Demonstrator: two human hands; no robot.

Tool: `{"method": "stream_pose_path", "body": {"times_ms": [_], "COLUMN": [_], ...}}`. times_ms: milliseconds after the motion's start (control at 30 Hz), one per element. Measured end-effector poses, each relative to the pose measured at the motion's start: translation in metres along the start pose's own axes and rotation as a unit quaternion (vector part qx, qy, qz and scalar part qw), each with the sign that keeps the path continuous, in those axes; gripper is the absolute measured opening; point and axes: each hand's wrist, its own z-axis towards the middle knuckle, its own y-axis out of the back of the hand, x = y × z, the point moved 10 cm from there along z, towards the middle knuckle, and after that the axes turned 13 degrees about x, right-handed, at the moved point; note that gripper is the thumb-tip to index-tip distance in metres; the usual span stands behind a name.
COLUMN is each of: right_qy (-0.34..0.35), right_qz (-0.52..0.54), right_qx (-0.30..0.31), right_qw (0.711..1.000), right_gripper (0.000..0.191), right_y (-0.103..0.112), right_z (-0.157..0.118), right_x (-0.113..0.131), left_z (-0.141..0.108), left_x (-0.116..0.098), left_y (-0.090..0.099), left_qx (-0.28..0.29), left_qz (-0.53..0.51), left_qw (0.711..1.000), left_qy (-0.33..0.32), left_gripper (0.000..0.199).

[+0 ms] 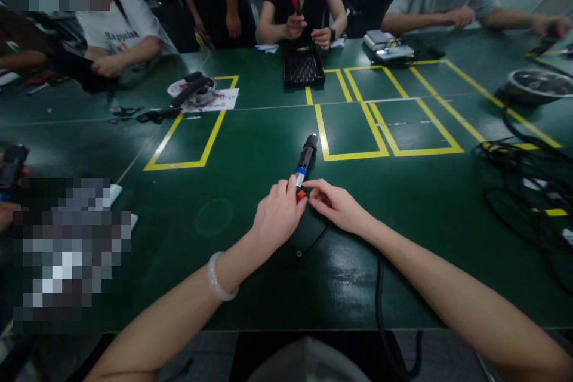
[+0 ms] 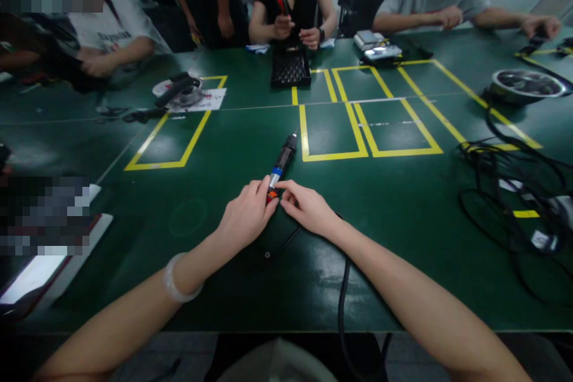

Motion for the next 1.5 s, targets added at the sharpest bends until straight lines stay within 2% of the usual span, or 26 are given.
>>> {"method": "stream_pose_path", "body": {"times_ms": [167, 367, 467, 567, 633, 933, 1100, 1200, 1367, 1500], "right_qy": [-0.014, -0.008, -0.061, -0.13, -0.147, -0.092, -0.045, -0.047, -0.048, -0.013], "right_qz": [0.011, 0.071, 0.154, 0.241, 0.281, 0.334, 0.304, 0.26, 0.173, 0.099], "right_qx": [-0.001, 0.005, 0.007, 0.021, 0.022, 0.031, 0.082, 0.1, 0.098, 0.083], "right_qw": [1.0, 0.997, 0.986, 0.962, 0.948, 0.937, 0.948, 0.959, 0.979, 0.992], "right_gripper": [0.019, 0.011, 0.018, 0.028, 0.032, 0.033, 0.03, 0.025, 0.014, 0.006], "right_y": [0.001, 0.0, -0.002, -0.007, -0.01, -0.01, -0.012, -0.015, -0.013, -0.005], "right_z": [-0.001, -0.001, -0.002, -0.004, -0.005, -0.003, -0.002, -0.004, -0.005, -0.004], "right_x": [-0.005, -0.007, -0.022, -0.039, -0.045, -0.037, -0.026, -0.024, -0.02, -0.009], "left_z": [-0.001, 0.001, 0.002, 0.002, 0.002, 0.002, 0.002, 0.002, 0.001, 0.001], "left_x": [-0.013, -0.002, 0.002, 0.004, 0.004, 0.007, 0.008, 0.007, 0.007, 0.007], "left_y": [-0.002, -0.012, -0.016, -0.019, -0.019, -0.026, -0.025, -0.023, -0.023, -0.022], "left_qx": [-0.016, -0.017, -0.007, 0.004, 0.006, 0.034, 0.037, 0.031, 0.031, 0.026], "left_qz": [-0.03, -0.108, -0.147, -0.174, -0.187, -0.272, -0.284, -0.283, -0.284, -0.28], "left_qw": [0.999, 0.992, 0.985, 0.979, 0.976, 0.957, 0.954, 0.954, 0.953, 0.955], "left_qy": [-0.038, -0.067, -0.085, -0.105, -0.113, -0.094, -0.095, -0.099, -0.098, -0.098], "left_gripper": [0.057, 0.065, 0.072, 0.078, 0.08, 0.078, 0.077, 0.077, 0.077, 0.077]}}
